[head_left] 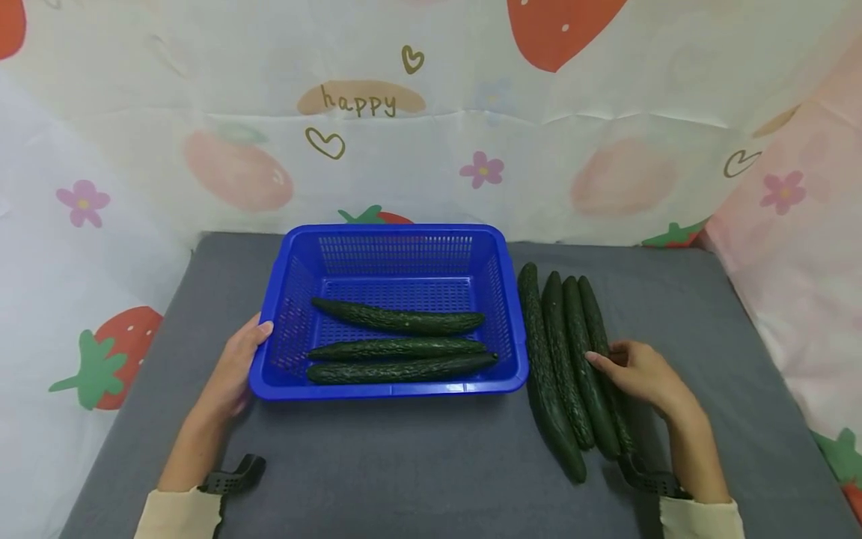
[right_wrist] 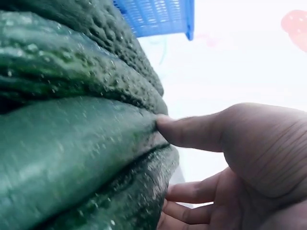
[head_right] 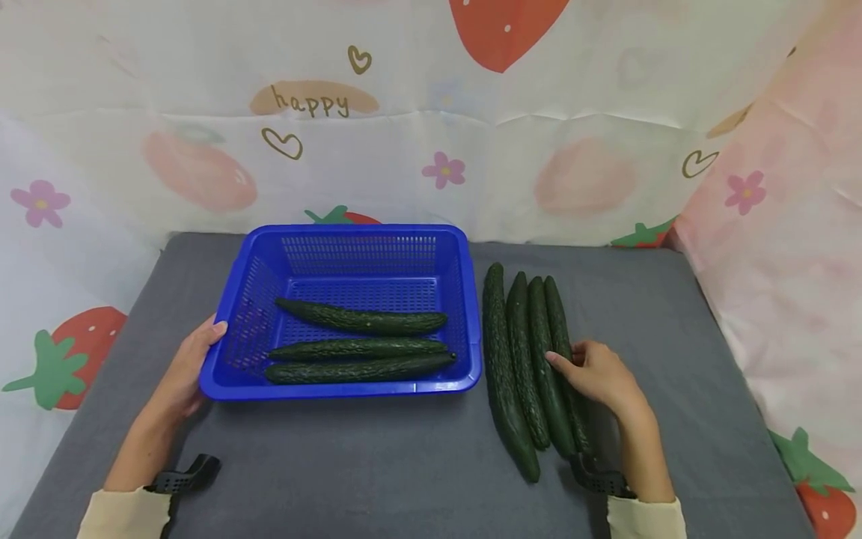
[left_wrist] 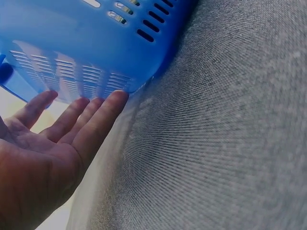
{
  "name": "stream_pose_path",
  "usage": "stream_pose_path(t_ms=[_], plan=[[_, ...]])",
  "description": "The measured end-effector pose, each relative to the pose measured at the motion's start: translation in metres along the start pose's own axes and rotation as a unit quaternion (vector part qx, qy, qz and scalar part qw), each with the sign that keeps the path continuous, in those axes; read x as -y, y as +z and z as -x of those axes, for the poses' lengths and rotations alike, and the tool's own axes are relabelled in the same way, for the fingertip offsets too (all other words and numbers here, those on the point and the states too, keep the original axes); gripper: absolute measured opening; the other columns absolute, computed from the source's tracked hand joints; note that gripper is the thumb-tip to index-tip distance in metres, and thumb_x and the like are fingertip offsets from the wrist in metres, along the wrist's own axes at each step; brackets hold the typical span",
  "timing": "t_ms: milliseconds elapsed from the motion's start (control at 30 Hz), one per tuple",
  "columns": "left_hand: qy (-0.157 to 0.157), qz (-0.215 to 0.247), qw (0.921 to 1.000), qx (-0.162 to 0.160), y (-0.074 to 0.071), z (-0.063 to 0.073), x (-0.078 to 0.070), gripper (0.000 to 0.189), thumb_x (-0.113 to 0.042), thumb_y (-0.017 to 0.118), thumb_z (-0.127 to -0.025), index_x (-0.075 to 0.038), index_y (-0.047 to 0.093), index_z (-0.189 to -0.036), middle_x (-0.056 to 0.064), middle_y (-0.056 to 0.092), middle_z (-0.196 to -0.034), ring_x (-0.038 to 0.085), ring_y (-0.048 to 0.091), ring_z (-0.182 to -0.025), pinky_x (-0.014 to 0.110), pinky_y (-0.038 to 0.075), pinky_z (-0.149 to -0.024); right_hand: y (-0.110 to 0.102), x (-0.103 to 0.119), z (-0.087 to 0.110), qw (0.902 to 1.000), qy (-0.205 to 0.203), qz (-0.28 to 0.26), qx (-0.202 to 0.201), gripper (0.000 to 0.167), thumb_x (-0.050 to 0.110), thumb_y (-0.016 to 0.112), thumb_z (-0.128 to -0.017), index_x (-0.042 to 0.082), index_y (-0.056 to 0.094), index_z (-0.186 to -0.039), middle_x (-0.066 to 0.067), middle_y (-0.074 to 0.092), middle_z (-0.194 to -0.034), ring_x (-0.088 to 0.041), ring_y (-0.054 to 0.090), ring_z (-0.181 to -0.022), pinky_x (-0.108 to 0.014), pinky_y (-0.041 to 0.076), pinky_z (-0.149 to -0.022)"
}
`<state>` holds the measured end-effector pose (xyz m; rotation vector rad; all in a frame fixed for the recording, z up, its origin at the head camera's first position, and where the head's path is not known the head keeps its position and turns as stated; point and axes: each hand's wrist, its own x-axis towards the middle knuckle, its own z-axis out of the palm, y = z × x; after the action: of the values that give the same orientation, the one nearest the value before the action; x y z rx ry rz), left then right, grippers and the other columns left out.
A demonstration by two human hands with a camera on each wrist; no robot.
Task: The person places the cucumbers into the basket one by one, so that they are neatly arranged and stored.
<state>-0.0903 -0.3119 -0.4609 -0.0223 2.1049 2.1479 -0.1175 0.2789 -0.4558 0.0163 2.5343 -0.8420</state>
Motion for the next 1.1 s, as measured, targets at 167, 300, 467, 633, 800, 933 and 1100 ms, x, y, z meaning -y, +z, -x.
stream_pose_path(t_ms=[167, 300, 467, 633, 800, 933, 1100], plan=[[-0.002, 0.000, 1.0000, 0.001, 0.000, 0.001, -0.001, 0.051, -0.031, 0.040, -0.115, -0.003, 0.036, -0.158, -0.010, 0.075, -0.113, 0.008, 0.075, -0.099, 0.026, 0.063, -0.082, -0.002, -0.004, 0.000, 0.9992, -0.009, -0.039, 0.011, 0.085, 0.049, 0.055, -0.109, -0.021, 0.033, -0.152, -0.045, 0.044, -0.151, -0.059, 0.049, -0.137, -0.062, 0.054, -0.102], [-0.004, 0.006, 1.0000, 0.000, 0.000, 0.001, 0.000, 0.050, -0.031, 0.040, -0.115, -0.004, 0.036, -0.157, -0.010, 0.075, -0.112, 0.008, 0.075, -0.098, 0.025, 0.063, -0.081, -0.003, -0.010, 0.001, 0.9970, -0.030, -0.069, 0.018, 0.079, 0.041, 0.057, -0.110, -0.020, 0.032, -0.153, -0.044, 0.044, -0.151, -0.058, 0.050, -0.137, -0.053, 0.059, -0.096], [-0.004, 0.017, 0.9998, 0.003, 0.000, 0.000, 0.001, 0.040, -0.030, 0.040, -0.115, -0.012, 0.044, -0.150, -0.009, 0.076, -0.111, 0.008, 0.075, -0.097, 0.026, 0.063, -0.082, -0.004, -0.019, 0.002, 0.9944, -0.048, -0.093, 0.015, 0.068, 0.030, 0.061, -0.109, -0.017, 0.037, -0.151, -0.034, 0.053, -0.137, -0.041, 0.062, -0.119, -0.035, 0.058, -0.078], [0.000, 0.020, 0.9998, -0.001, 0.000, -0.002, 0.002, 0.036, -0.029, 0.040, -0.115, -0.015, 0.046, -0.147, -0.009, 0.076, -0.110, 0.007, 0.075, -0.096, 0.025, 0.063, -0.081, -0.006, -0.022, 0.000, 0.9939, -0.047, -0.098, 0.017, 0.066, 0.028, 0.063, -0.108, -0.017, 0.040, -0.150, -0.030, 0.056, -0.134, -0.030, 0.064, -0.114, -0.033, 0.058, -0.077], [-0.001, 0.023, 0.9997, 0.001, 0.000, -0.002, 0.003, 0.036, -0.029, 0.040, -0.115, -0.015, 0.045, -0.148, -0.009, 0.076, -0.109, 0.007, 0.075, -0.095, 0.024, 0.063, -0.081, -0.008, -0.023, 0.000, 0.9956, -0.032, -0.087, 0.002, 0.062, 0.026, 0.061, -0.108, -0.018, 0.042, -0.149, -0.033, 0.056, -0.135, -0.041, 0.062, -0.120, -0.034, 0.058, -0.077], [-0.001, 0.018, 0.9998, 0.001, 0.001, -0.002, 0.002, 0.042, -0.030, 0.040, -0.115, -0.009, 0.042, -0.151, -0.009, 0.075, -0.109, 0.007, 0.075, -0.095, 0.025, 0.063, -0.081, -0.011, -0.026, 0.004, 0.9972, -0.026, -0.070, -0.008, 0.060, 0.024, 0.061, -0.108, -0.017, 0.043, -0.148, -0.036, 0.054, -0.138, -0.048, 0.059, -0.125, -0.036, 0.058, -0.081], [-0.003, 0.009, 1.0000, 0.003, 0.000, -0.001, 0.000, 0.050, -0.030, 0.039, -0.115, -0.002, 0.035, -0.156, -0.009, 0.075, -0.111, 0.008, 0.075, -0.097, 0.025, 0.063, -0.082, -0.011, -0.024, 0.008, 0.9987, -0.036, -0.035, -0.013, 0.058, 0.025, 0.060, -0.109, -0.017, 0.045, -0.147, -0.041, 0.054, -0.141, -0.055, 0.057, -0.128, -0.051, 0.060, -0.089]])
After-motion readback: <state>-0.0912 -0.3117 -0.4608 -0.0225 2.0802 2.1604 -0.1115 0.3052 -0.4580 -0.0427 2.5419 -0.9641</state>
